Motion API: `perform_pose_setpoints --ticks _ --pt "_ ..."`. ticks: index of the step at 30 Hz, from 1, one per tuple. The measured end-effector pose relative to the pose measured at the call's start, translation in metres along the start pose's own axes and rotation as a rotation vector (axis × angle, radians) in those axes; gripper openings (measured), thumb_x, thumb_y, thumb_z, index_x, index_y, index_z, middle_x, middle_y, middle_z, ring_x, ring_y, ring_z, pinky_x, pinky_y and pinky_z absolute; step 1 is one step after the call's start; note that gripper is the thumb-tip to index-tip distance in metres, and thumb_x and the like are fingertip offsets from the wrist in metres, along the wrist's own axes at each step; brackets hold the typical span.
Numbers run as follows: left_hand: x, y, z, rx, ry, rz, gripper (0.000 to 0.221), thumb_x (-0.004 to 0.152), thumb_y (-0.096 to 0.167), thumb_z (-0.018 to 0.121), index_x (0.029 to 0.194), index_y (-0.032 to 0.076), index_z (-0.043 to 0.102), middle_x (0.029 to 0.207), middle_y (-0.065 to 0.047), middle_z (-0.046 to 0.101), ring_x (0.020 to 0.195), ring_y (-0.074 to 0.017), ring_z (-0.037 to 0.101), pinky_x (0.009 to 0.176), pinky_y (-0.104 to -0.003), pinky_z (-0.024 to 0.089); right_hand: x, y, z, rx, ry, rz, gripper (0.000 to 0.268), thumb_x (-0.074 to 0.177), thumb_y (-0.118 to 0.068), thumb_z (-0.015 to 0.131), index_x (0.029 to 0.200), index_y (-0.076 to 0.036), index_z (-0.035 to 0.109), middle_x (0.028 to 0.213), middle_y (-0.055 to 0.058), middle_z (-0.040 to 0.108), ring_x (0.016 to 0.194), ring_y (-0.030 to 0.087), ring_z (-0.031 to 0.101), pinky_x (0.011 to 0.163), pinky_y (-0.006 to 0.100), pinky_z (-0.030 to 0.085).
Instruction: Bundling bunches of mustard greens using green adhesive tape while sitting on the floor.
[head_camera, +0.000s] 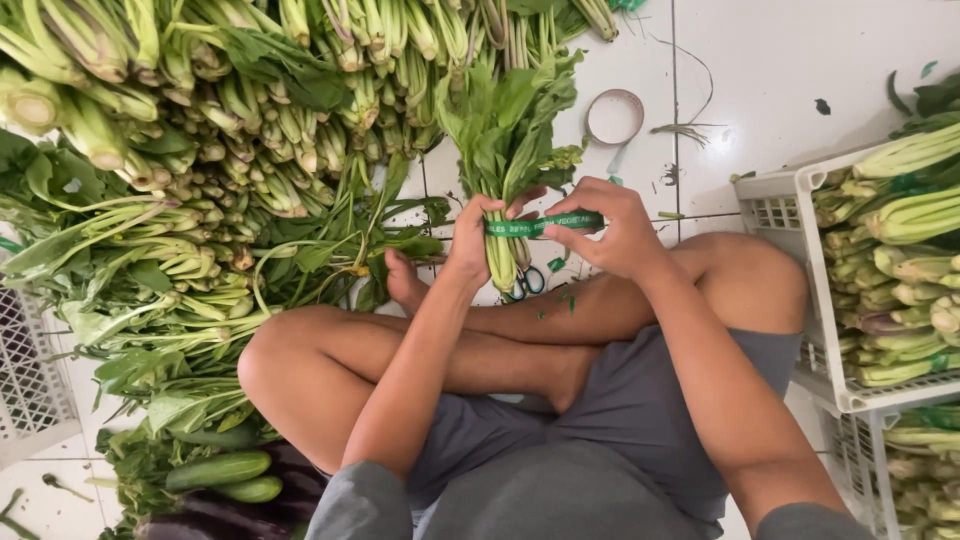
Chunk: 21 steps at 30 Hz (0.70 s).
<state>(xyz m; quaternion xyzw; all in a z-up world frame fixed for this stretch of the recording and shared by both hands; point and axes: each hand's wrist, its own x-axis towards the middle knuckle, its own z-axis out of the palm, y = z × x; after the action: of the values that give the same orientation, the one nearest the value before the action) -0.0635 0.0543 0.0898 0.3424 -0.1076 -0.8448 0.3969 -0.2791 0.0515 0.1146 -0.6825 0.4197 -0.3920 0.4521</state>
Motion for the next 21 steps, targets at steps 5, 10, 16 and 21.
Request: perform_pose_setpoints --ticks 5,10,16,21 --pt "-0.012 0.015 0.028 -0.017 0.042 -0.027 0.021 0.076 0.034 0.052 0.069 0.018 0.040 0.079 -0.003 0.057 0.073 -0.0159 0.054 0.052 -0.034 0.043 -0.001 0.004 -0.002 -0.043 0.021 -0.019 0.011 0.088 -0.015 0.085 0.097 -0.011 0.080 0.080 0.012 0.065 0.063 0.021 0.058 0.058 0.034 0.048" --pt "-0.009 0.011 0.024 -0.033 0.046 -0.025 0.021 0.073 0.034 0.053 0.068 0.018 0.040 0.072 -0.002 0.054 0.063 -0.0142 0.049 0.048 -0.034 0.039 -0.003 0.011 0.006 -0.100 0.021 -0.047 0.010 0.089 -0.014 0.084 0.096 -0.009 0.080 0.081 0.015 0.065 0.065 0.025 0.059 0.059 0.037 0.048" --pt "0.005 -0.012 -0.004 0.110 0.158 -0.018 0.030 0.078 0.039 0.056 0.080 0.009 0.054 0.053 -0.009 0.050 0.043 -0.0220 0.055 0.045 -0.036 0.050 -0.006 0.015 0.024 -0.141 0.005 -0.057 0.024 0.088 -0.015 0.084 0.109 -0.008 0.075 0.094 0.015 0.065 0.082 0.036 0.065 0.075 0.047 0.052" --pt "0.013 -0.024 -0.006 0.195 0.277 0.091 0.037 0.083 0.040 0.059 0.092 0.004 0.066 0.057 -0.019 0.065 0.046 -0.0254 0.067 0.045 -0.037 0.057 -0.012 0.018 0.031 -0.318 0.019 -0.107 0.010 0.092 -0.014 0.080 0.101 -0.013 0.076 0.112 0.010 0.064 0.094 0.037 0.067 0.086 0.047 0.054"
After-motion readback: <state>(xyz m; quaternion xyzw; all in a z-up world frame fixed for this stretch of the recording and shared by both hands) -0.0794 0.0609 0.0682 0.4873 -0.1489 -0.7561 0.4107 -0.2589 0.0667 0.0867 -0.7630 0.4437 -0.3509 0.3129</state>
